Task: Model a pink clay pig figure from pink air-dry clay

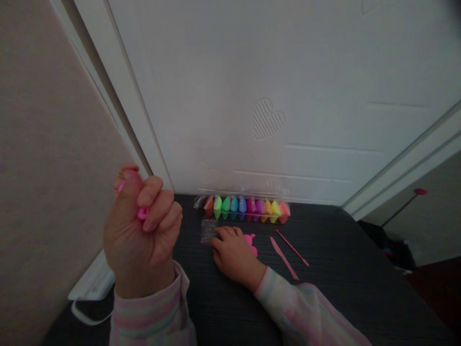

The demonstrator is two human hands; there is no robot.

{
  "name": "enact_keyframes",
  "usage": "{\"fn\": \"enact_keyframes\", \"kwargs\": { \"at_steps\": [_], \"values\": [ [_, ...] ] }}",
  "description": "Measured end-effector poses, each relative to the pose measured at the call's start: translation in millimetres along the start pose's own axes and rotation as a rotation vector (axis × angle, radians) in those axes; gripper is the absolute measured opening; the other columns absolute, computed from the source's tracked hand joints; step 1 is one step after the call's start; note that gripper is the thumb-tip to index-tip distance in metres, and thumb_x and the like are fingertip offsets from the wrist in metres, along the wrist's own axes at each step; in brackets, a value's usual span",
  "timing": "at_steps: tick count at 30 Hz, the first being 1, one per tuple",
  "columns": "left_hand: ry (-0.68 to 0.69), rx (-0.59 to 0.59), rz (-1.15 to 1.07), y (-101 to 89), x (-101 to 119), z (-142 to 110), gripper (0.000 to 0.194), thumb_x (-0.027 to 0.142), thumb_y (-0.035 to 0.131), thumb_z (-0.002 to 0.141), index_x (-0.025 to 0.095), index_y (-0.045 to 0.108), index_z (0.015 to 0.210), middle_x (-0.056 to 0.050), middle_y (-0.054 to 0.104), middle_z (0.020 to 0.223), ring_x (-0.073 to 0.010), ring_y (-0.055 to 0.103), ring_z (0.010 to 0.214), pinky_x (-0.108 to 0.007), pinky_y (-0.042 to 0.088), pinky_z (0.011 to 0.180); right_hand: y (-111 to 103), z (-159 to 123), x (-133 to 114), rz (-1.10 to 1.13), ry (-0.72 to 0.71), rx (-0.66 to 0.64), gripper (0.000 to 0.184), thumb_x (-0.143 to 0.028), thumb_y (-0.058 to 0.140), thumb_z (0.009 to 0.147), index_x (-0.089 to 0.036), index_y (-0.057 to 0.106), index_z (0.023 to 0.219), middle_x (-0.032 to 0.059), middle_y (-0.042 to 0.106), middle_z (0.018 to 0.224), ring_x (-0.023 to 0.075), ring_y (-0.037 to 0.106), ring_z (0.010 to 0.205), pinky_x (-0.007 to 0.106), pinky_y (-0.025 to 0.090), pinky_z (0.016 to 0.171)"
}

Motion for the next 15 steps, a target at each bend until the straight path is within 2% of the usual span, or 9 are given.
{"fn": "enact_keyframes", "kwargs": {
  "at_steps": [4,8,12,15],
  "values": [
    [0.043,-0.027,0.064,-1.8,2.7,1.6,0.047,0.040,0.018,0.092,0.018,0.052,0.068,0.008,0.027,0.041,-0.0018,0.019,0.028,-0.016,0.015,0.029,2.3,-1.1,-1.0,0.004,-0.027,-0.025,0.024,-0.025,0.041,0.083,-0.020,0.059,0.098,0.0093,0.050,0.121,0.0242,0.043,0.110,0.043,0.033,0.089],
    [0.040,-0.137,0.102,-5.8,5.5,7.4,0.061,0.062,0.018,0.082,0.016,0.038,0.048,0.008,0.019,0.035,-0.0039,0.012,0.026,-0.020,0.012,0.027,5.2,-1.0,-1.9,0.016,-0.060,-0.058,0.025,-0.026,0.041,0.083,-0.021,0.059,0.101,0.0089,0.052,0.119,0.0235,0.047,0.107,0.042,0.036,0.088],
    [0.039,-0.122,0.116,-7.0,6.2,8.9,0.063,0.063,0.006,0.081,0.016,0.024,0.044,0.007,0.015,0.034,-0.0057,0.010,0.027,-0.021,0.012,0.028,5.8,-1.4,-4.4,0.036,-0.089,-0.064,0.030,-0.026,0.041,0.083,-0.023,0.054,0.110,0.0075,0.051,0.122,0.0215,0.049,0.107,0.043,0.034,0.093],
    [0.024,-0.117,0.137,-4.4,3.1,7.5,0.062,0.063,-0.002,0.079,0.016,0.019,0.045,0.007,0.012,0.034,-0.0065,0.008,0.027,-0.022,0.013,0.030,3.3,-2.1,-6.9,0.063,-0.122,-0.068,0.029,-0.027,0.042,0.084,-0.022,0.055,0.109,0.0081,0.050,0.124,0.0214,0.047,0.110,0.044,0.032,0.096]
  ]
}}
Point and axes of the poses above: each hand's wrist, its own z-axis towards the middle knuckle, its own y-axis out of the palm, x = y × z, the point moved 3 cm from there along z, towards the middle knuckle
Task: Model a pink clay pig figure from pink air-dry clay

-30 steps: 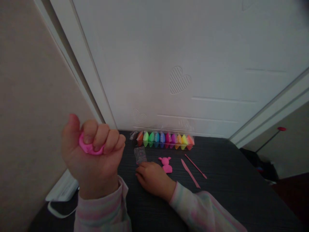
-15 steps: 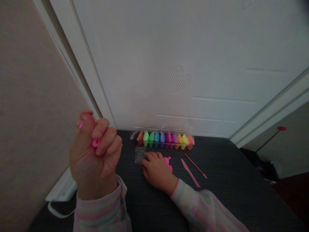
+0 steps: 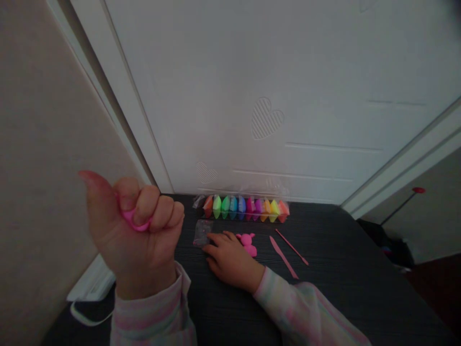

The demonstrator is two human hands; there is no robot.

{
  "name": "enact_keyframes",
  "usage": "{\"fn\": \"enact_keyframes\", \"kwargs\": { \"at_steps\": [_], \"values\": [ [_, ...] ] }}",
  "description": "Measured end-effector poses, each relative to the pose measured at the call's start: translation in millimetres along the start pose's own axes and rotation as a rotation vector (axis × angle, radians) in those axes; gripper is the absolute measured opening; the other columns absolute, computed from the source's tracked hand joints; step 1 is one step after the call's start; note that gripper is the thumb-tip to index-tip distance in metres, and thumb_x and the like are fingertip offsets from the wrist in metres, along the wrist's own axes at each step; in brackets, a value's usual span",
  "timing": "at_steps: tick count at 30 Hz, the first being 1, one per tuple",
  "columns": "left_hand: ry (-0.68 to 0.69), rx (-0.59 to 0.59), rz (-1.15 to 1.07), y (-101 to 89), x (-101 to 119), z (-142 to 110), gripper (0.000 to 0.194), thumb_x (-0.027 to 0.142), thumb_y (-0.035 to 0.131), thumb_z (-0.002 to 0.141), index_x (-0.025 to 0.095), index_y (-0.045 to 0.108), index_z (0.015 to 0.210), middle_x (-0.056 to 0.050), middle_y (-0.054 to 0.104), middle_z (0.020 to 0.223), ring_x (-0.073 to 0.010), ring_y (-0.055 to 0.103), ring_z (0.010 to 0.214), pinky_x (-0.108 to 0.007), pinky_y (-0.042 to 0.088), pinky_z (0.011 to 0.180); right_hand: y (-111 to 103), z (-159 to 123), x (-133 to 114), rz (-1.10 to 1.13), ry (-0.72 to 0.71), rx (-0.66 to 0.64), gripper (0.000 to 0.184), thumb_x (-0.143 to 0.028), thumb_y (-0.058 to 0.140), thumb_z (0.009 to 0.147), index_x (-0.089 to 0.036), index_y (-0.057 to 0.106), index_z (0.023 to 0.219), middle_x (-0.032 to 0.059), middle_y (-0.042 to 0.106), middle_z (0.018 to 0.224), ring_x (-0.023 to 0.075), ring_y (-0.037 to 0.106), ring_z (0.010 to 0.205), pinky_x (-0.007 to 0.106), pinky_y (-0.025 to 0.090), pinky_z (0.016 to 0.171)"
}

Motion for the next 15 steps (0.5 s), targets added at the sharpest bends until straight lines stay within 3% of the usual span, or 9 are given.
{"fn": "enact_keyframes", "kwargs": {
  "at_steps": [5,9,11,13,15],
  "values": [
    [-0.011,0.042,-0.012,6.1,-5,-3,0.058,0.059,0.002,0.083,0.017,0.016,0.046,0.007,0.007,0.036,-0.0065,0.005,0.029,-0.023,0.010,0.031,-18,-1,0,0.068,-0.015,0.091,0.026,-0.025,0.044,0.083,-0.021,0.057,0.106,0.0080,0.051,0.123,0.0208,0.047,0.112,0.043,0.034,0.095],
    [-0.087,0.056,-0.045,13.1,-12,-6,0.057,0.057,0.007,0.085,0.017,0.020,0.046,0.007,0.004,0.039,-0.0067,0.003,0.031,-0.022,0.011,0.031,-51,-8,2,0.169,0.011,0.310,0.023,-0.023,0.048,0.082,-0.021,0.059,0.102,0.0063,0.054,0.119,0.0185,0.048,0.110,0.037,0.037,0.094],
    [-0.156,0.035,-0.052,16.3,-17,-7,0.056,0.059,0.017,0.084,0.017,0.030,0.048,0.008,0.014,0.040,-0.0057,0.011,0.031,-0.020,0.017,0.032,-72,-17,2,0.239,0.022,0.446,0.024,-0.022,0.048,0.082,-0.020,0.058,0.104,0.0065,0.054,0.119,0.0172,0.047,0.112,0.035,0.038,0.095],
    [-0.233,0.002,-0.057,18.8,-21,-9,0.046,0.059,0.035,0.080,0.018,0.044,0.058,0.006,0.034,0.046,-0.0054,0.029,0.035,-0.018,0.028,0.034,-94,-29,2,0.306,0.034,0.563,0.024,-0.022,0.049,0.082,-0.021,0.057,0.104,0.0067,0.054,0.118,0.0167,0.047,0.111,0.035,0.037,0.096],
    [-0.261,-0.027,-0.068,20.8,-22,-12,0.027,0.045,0.054,0.073,0.018,0.052,0.075,0.001,0.051,0.064,-0.0083,0.047,0.048,-0.018,0.037,0.037,-114,-45,0,0.373,0.024,0.664,0.024,-0.021,0.048,0.083,-0.022,0.055,0.106,0.0058,0.054,0.117,0.0162,0.048,0.111,0.035,0.038,0.096]
  ]
}}
Point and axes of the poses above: each hand's wrist, its own z-axis towards the middle knuckle, its own y-axis out of the palm, x = y × z, the point moved 3 cm from there along z, towards the middle knuckle
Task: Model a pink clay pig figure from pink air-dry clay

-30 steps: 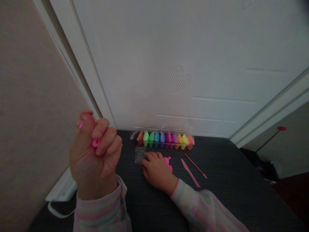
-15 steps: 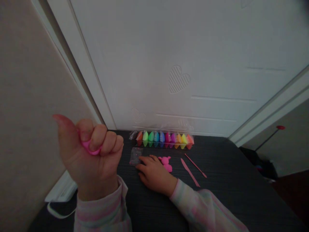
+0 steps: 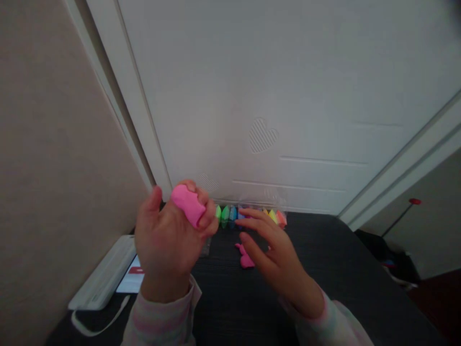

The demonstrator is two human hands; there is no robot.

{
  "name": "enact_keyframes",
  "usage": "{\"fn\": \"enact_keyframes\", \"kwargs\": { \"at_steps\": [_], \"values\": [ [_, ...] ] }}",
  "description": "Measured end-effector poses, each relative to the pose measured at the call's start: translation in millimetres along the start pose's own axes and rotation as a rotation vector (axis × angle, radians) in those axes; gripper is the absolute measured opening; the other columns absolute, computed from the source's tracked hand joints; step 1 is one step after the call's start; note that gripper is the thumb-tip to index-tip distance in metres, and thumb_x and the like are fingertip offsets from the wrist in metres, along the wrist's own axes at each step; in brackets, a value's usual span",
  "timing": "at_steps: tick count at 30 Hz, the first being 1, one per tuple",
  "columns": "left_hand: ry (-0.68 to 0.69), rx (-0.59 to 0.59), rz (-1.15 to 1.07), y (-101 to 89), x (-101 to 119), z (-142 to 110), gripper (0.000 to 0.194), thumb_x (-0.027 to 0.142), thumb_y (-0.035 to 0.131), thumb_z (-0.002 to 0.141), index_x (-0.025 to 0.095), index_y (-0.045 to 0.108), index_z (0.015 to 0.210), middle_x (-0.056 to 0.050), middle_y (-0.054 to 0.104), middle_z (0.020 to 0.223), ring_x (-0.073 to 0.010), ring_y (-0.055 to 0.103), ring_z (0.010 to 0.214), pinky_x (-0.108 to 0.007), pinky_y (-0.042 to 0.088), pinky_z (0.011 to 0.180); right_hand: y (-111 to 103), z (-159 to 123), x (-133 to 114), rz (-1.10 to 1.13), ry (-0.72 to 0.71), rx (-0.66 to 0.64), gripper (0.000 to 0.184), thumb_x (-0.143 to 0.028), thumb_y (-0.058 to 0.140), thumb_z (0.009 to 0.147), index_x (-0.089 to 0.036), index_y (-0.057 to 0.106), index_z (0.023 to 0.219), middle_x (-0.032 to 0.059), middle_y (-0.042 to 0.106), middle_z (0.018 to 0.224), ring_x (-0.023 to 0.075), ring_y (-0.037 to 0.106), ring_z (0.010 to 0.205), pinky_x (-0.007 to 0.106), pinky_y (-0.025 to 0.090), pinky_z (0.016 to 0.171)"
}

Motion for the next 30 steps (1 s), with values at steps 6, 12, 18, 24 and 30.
{"fn": "enact_keyframes", "kwargs": {
  "at_steps": [6,12,18,24,30],
  "values": [
    [0.003,-0.021,0.141,9.5,-3,-13,0.028,0.016,0.060,0.073,0.022,0.053,0.099,-0.003,0.065,0.092,-0.0155,0.066,0.075,-0.021,0.055,0.058,-47,-18,-22,0.191,0.026,0.217,0.023,-0.017,0.046,0.084,-0.028,0.056,0.102,0.0018,0.055,0.113,0.0173,0.049,0.108,0.039,0.036,0.096],
    [-0.281,-0.057,0.316,5.9,-45,-18,0.021,0.026,0.063,0.073,0.017,0.052,0.089,-0.003,0.068,0.080,-0.0149,0.066,0.063,-0.017,0.052,0.045,-51,-35,-16,0.176,-0.010,0.220,0.030,-0.018,0.046,0.084,-0.027,0.050,0.112,0.0033,0.054,0.112,0.0175,0.048,0.109,0.036,0.038,0.095],
    [-0.626,-0.089,0.484,-38.4,-109,-47,0.022,0.027,0.059,0.077,0.012,0.052,0.092,-0.005,0.065,0.078,-0.0135,0.063,0.063,-0.023,0.050,0.058,-7,-71,28,0.034,0.008,-0.135,0.068,-0.040,0.061,0.073,-0.021,0.030,0.130,0.0129,0.041,0.130,0.0233,0.036,0.122,0.041,0.033,0.100],
    [-0.834,-0.030,0.109,-66.9,-140,-70,0.043,0.015,0.058,0.068,0.016,0.047,0.109,-0.005,0.063,0.086,-0.0180,0.062,0.075,-0.030,0.046,0.069,36,-99,61,0.019,0.099,-0.341,0.077,-0.042,0.066,0.066,-0.011,0.032,0.128,0.0191,0.046,0.125,0.0260,0.042,0.119,0.043,0.036,0.098],
    [-0.904,-0.071,-0.122,-79.5,-144,-68,0.032,0.031,0.047,0.077,0.012,0.055,0.102,-0.011,0.063,0.096,-0.0256,0.059,0.090,-0.042,0.041,0.081,32,-101,59,0.082,0.134,-0.295,0.069,-0.038,0.065,0.068,-0.015,0.035,0.125,0.0153,0.050,0.123,0.0229,0.044,0.117,0.040,0.036,0.098]
  ]
}}
Point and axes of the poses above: each hand's wrist, its own z-axis towards the middle knuckle, its own y-axis out of the palm, x = y × z, the point moved 3 cm from there along z, towards the middle knuckle
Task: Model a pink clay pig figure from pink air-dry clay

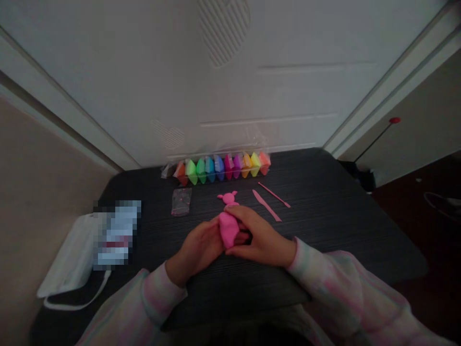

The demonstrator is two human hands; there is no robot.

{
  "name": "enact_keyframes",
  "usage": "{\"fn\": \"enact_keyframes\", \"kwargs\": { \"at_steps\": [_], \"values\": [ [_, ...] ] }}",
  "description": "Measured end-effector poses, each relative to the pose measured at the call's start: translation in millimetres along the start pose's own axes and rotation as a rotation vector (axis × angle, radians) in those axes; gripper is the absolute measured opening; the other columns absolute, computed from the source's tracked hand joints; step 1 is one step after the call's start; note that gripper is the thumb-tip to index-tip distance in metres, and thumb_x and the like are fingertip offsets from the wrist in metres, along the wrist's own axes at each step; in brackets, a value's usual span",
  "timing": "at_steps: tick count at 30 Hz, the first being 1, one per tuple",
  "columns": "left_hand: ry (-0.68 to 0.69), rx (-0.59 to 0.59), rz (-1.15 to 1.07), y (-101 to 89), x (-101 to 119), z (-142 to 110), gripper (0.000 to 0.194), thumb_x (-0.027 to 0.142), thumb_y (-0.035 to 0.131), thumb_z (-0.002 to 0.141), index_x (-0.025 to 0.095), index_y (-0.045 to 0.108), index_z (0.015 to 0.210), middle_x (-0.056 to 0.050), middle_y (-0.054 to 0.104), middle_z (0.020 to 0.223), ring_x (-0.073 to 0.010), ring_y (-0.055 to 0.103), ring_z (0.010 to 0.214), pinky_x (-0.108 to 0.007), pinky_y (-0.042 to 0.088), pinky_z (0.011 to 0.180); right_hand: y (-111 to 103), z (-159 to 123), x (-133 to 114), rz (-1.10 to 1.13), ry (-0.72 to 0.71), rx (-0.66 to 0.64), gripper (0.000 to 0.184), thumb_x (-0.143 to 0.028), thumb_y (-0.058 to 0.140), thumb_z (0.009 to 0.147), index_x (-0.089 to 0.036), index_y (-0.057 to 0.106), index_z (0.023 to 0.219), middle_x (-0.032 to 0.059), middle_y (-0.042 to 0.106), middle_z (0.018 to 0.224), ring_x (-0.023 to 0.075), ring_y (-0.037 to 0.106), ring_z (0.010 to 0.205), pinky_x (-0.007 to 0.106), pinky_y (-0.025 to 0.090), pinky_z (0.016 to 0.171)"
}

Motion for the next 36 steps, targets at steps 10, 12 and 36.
{"fn": "enact_keyframes", "kwargs": {
  "at_steps": [10,12,36],
  "values": [
    [-0.108,0.012,-0.015,-13.5,-5,-5,0.040,0.046,0.043,0.083,0.010,0.062,0.087,-0.009,0.066,0.073,-0.0196,0.063,0.069,-0.030,0.046,0.065,4,-3,-5,-0.061,-0.067,-0.015,0.060,-0.040,0.063,0.071,-0.016,0.039,0.120,0.0116,0.052,0.120,0.0196,0.041,0.118,0.038,0.034,0.100],
    [-0.137,0.015,0.029,-14.8,-3,-6,0.035,0.041,0.047,0.082,0.010,0.063,0.087,-0.009,0.066,0.074,-0.0185,0.063,0.068,-0.028,0.046,0.063,3,-3,-6,-0.072,-0.108,-0.069,0.060,-0.046,0.061,0.071,-0.016,0.041,0.119,0.0120,0.051,0.121,0.0215,0.040,0.119,0.040,0.034,0.100],
    [-0.013,0.019,0.484,-28.9,27,-10,0.022,0.032,0.050,0.077,0.015,0.064,0.072,0.000,0.052,0.041,-0.0119,0.048,0.044,-0.022,0.035,0.048,0,10,27,-0.478,0.268,0.049,0.029,-0.041,0.058,0.075,-0.018,0.058,0.093,0.0076,0.060,0.100,0.0241,0.050,0.097,0.043,0.034,0.088]
  ]
}}
Point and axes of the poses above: each hand's wrist, its own z-axis towards the middle knuckle, its own y-axis out of the palm, x = y × z, the point moved 3 cm from there along z, towards the middle knuckle
